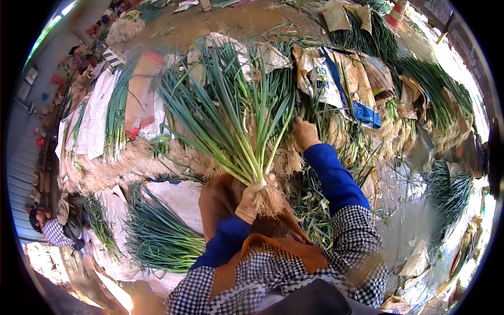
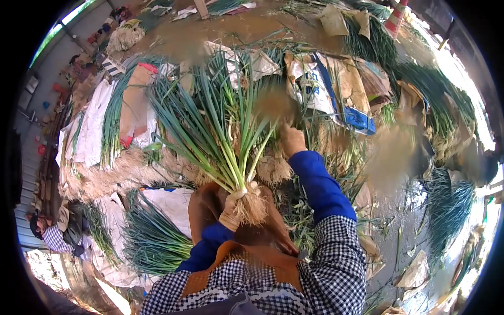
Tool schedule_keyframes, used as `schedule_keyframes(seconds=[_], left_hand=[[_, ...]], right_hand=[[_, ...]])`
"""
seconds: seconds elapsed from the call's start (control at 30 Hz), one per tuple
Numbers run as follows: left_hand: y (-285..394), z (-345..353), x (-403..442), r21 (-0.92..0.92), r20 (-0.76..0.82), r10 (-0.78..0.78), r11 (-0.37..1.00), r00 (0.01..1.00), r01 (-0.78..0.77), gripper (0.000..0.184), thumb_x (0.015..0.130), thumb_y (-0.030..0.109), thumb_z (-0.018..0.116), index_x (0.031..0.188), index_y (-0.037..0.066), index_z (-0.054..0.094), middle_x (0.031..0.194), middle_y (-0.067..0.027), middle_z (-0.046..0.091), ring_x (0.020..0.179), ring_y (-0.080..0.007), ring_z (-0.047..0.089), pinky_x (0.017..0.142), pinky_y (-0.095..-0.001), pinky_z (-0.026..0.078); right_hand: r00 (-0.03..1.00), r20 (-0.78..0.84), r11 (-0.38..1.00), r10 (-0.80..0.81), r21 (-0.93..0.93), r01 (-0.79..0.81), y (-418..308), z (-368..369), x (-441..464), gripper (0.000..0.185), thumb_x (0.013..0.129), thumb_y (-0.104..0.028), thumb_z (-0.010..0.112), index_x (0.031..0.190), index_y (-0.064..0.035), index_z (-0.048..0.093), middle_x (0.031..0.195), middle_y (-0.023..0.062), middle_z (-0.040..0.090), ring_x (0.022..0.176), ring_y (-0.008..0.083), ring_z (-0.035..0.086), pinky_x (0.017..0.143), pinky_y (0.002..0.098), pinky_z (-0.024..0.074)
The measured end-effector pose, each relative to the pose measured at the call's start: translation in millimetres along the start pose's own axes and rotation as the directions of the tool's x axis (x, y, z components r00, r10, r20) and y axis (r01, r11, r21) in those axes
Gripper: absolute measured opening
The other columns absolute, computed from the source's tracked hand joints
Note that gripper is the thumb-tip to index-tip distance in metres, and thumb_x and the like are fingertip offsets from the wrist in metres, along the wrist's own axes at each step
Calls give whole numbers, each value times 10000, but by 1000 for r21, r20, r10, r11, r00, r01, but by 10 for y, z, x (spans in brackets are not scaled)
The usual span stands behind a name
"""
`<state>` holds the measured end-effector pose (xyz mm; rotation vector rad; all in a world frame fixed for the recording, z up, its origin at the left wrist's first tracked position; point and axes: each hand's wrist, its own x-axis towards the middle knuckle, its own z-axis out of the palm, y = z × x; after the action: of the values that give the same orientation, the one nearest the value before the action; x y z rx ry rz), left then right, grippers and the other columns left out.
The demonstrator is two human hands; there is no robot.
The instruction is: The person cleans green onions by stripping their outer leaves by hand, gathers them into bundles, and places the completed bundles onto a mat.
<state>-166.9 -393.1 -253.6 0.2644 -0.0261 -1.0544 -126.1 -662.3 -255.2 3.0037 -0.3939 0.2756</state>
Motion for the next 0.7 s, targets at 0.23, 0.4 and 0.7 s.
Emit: schedule_keyframes(seconds=[0.23,0.4,0.7], left_hand=[[145,348,-26,-71,214,72,996,974,-58,463,727,108,617,1150,42,439,1028,-97,501,1024,-243,487,890,-396,452],[-58,501,-175,8,-181,1,1000,983,0,369,788,68,554,1136,-14,462,862,-111,568,737,-179,592,691,-343,536],[-613,-108,-240,-13,-188,-245,969,951,247,367,806,70,582,1145,-25,476,1059,-179,577,943,-283,597,850,-410,500]], right_hand=[[989,123,996,-84,44,79,438,14,-88,161,817,-119,504,948,-101,597,813,60,597,778,234,605,608,353,481],[941,-323,937,-100,288,198,134,-758,-1199,158,804,-52,512,950,-49,572,888,115,584,780,261,589,641,348,496],[972,35,566,-230,818,105,-326,-1161,-2031,357,775,-14,534,1129,-58,539,1150,128,543,947,244,584,776,368,503]])
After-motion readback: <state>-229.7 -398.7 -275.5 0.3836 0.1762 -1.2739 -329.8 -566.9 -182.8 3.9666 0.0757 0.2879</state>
